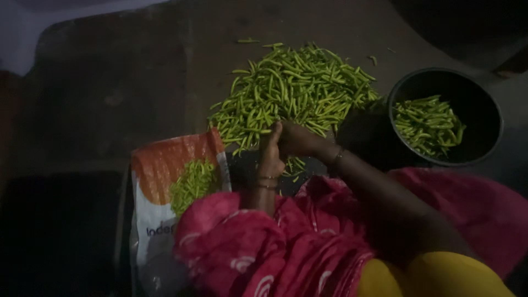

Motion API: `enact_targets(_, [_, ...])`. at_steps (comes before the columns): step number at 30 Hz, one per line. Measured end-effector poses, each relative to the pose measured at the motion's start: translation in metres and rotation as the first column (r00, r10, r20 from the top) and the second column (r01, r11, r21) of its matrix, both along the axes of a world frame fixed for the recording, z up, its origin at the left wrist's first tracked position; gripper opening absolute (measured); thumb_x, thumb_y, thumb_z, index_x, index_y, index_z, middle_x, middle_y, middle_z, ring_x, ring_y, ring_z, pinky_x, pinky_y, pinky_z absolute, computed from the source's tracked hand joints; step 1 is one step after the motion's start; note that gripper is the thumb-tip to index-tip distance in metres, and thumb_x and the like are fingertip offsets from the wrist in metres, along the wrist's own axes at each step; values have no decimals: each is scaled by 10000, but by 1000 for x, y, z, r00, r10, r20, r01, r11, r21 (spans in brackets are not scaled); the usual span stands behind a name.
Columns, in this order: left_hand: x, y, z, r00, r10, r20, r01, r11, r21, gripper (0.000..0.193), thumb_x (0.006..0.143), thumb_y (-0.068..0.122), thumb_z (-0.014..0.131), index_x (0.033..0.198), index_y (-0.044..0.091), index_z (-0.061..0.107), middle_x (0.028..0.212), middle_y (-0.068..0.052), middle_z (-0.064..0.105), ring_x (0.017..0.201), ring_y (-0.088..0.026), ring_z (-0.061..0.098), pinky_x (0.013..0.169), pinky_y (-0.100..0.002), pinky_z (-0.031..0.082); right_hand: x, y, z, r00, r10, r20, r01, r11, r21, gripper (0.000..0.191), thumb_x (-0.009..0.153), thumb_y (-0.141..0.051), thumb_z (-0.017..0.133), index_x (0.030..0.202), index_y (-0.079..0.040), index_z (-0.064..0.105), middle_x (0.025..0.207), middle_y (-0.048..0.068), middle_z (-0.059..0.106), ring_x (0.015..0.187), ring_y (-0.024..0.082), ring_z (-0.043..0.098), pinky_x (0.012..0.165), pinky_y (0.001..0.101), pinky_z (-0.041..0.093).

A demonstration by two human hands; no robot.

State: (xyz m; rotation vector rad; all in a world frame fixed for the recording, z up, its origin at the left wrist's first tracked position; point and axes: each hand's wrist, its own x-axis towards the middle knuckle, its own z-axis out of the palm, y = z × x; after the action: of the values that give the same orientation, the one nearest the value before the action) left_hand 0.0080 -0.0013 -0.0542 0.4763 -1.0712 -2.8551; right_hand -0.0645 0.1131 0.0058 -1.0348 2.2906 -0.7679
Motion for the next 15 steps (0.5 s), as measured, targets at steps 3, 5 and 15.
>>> enact_targets(3, [4, 0, 2, 992, 108, 59, -114, 986, 120, 335, 1013, 391, 664, 1176, 99, 684, 1120, -71, 662, 1021, -229, 638, 840, -419, 561, 30, 9, 21, 995, -102, 3, 96, 928, -360, 841, 769, -81, 865, 1478, 33, 426, 1397, 211, 543, 1199, 338, 580, 910, 432, 543])
enact_targets(5, [10, 2, 9, 989, 127, -71, -112, 975, 194, 296, 1073, 355, 665, 1146, 69, 673, 1078, -84, 665, 979, -231, 643, 818, -418, 542, 45, 21, 28, 981, -189, 35, 188, 905, -381, 738, 799, -106, 818, 1454, -12, 490, 1369, 164, 607, 1188, 290, 634, 910, 396, 587])
enact_targets(15, [36, -2, 34, 963, 261, -73, -229, 927, 297, 106, 978, 199, 648, 969, 94, 649, 864, -57, 639, 813, -233, 646, 765, -448, 592, 74, 81, 73, 548, -161, 821, 761, 504, -409, 388, 1073, -188, 576, 1375, 56, 567, 1138, 192, 646, 1006, 304, 659, 892, 443, 595])
